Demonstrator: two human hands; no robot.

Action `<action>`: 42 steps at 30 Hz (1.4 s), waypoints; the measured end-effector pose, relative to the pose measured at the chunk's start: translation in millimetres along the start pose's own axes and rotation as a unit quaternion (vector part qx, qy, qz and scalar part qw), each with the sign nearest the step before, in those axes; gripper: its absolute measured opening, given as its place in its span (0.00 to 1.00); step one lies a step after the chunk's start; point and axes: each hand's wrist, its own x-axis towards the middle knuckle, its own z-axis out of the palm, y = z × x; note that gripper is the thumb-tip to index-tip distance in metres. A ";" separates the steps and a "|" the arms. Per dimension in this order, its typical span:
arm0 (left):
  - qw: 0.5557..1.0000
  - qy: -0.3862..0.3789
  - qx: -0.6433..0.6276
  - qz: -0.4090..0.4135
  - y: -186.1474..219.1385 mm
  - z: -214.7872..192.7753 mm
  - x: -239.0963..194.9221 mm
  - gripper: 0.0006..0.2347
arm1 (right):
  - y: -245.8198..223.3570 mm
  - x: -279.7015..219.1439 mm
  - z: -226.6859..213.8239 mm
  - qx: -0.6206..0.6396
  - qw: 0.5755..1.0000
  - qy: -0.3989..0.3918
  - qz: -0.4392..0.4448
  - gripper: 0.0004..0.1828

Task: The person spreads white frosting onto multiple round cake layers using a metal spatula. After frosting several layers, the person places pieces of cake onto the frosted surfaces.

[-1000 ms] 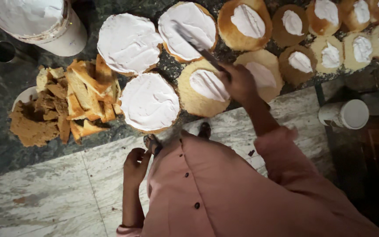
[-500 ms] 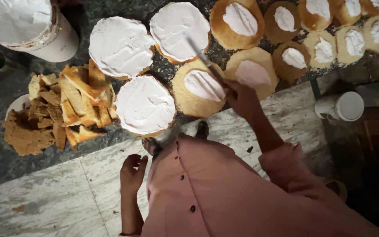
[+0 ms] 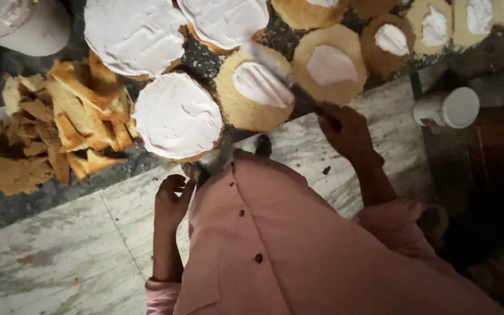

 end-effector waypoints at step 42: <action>0.999 -0.012 -0.001 0.031 86.9 76.6 -61.4 0.12 | 48.5 -3.6 1.6 0.098 0.990 -0.106 0.010 0.13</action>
